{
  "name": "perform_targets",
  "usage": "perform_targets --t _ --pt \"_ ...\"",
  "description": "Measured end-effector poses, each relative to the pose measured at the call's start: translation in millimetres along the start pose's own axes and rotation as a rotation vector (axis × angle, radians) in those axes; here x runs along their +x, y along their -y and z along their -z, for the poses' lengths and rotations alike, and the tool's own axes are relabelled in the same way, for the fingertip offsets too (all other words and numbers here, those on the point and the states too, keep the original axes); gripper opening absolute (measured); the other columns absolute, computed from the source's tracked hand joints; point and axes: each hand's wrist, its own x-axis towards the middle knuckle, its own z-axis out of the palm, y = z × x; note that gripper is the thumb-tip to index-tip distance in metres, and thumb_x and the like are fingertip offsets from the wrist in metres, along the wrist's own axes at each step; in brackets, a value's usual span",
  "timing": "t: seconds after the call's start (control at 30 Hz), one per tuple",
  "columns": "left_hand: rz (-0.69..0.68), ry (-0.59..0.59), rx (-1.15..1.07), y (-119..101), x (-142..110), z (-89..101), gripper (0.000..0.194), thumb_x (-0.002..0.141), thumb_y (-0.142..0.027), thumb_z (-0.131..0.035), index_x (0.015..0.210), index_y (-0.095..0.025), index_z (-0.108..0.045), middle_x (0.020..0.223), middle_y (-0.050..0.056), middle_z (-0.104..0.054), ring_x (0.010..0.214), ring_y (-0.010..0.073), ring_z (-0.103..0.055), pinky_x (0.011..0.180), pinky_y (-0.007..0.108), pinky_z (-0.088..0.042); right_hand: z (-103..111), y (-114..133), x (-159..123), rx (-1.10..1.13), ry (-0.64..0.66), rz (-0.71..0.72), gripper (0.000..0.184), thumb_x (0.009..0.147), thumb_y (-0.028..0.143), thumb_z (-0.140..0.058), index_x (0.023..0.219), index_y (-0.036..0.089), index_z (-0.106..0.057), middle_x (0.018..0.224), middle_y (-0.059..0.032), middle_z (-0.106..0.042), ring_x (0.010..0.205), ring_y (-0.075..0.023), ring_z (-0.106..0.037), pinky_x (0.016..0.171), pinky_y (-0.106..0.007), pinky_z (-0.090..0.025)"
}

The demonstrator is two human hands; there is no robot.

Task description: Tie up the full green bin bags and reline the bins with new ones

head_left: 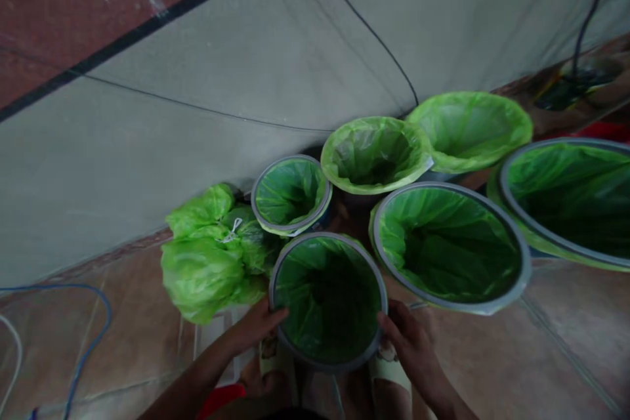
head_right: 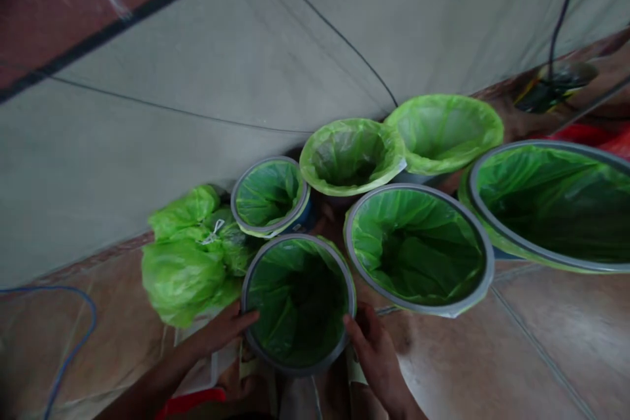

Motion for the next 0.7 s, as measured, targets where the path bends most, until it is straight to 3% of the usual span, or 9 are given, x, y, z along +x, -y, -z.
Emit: perform_targets --t 0.07,0.13,0.23,0.33,0.5,0.7 --pt "0.012 0.039 -0.13 2 4 -7.0 0.046 0.079 -0.043 -0.058 0.117 -0.015 -0.06 0.09 0.008 -0.071 0.082 0.0241 -0.068 0.071 0.037 -0.056 -1 -2 4 -0.006 0.001 0.013 0.045 0.08 0.058 -0.058 0.102 0.018 -0.061 0.075 -0.0037 -0.067 0.069 -0.0196 -0.063 0.06 -0.029 -0.051" --pt "-0.018 -0.027 -0.17 -3 12 -8.1 0.043 0.077 -0.038 -0.06 0.114 -0.016 -0.062 0.087 0.006 -0.071 0.082 0.0231 -0.067 0.073 0.036 -0.055 -2 -6 3 0.006 0.021 0.002 0.047 0.079 0.06 -0.06 0.1 0.018 -0.06 0.082 -0.0058 -0.068 0.074 -0.0205 -0.065 0.064 -0.03 -0.053" --pt "-0.089 -0.144 -0.133 -12 21 -2.4 0.045 0.076 -0.035 -0.061 0.117 -0.018 -0.06 0.097 0.005 -0.071 0.093 0.0236 -0.065 0.084 0.038 -0.053 0 -7 0 -0.012 0.024 -0.077 0.055 0.076 0.062 -0.061 0.107 0.016 -0.056 0.089 -0.0092 -0.07 0.079 -0.0237 -0.067 0.067 -0.034 -0.055" --pt "-0.085 -0.23 -0.052 -8 22 -0.3 0.052 0.078 -0.039 -0.062 0.124 -0.018 -0.054 0.109 0.008 -0.068 0.102 0.0251 -0.062 0.092 0.041 -0.05 4 1 -1 -0.133 -0.109 -0.094 0.064 0.075 0.063 -0.061 0.118 0.016 -0.052 0.088 -0.0099 -0.071 0.08 -0.0257 -0.068 0.068 -0.037 -0.055" --pt "-0.165 -0.215 0.0 8 19 -10.2 0.051 0.081 -0.032 -0.055 0.128 -0.014 -0.047 0.123 0.012 -0.06 0.114 0.0246 -0.056 0.103 0.043 -0.042 0 10 8 -0.242 -0.133 -0.029 0.058 0.078 0.067 -0.052 0.107 0.017 -0.059 0.089 -0.0099 -0.071 0.078 -0.0257 -0.068 0.068 -0.037 -0.055" --pt "-0.147 -0.278 -0.034 7 19 -16.9 0.046 0.078 -0.022 -0.053 0.123 -0.016 -0.051 0.119 0.01 -0.062 0.112 0.0244 -0.057 0.104 0.041 -0.04 -9 2 12 -0.251 -0.193 -0.05 0.065 0.074 0.071 -0.05 0.106 0.015 -0.06 0.077 -0.0071 -0.07 0.065 -0.0246 -0.067 0.062 -0.037 -0.055"
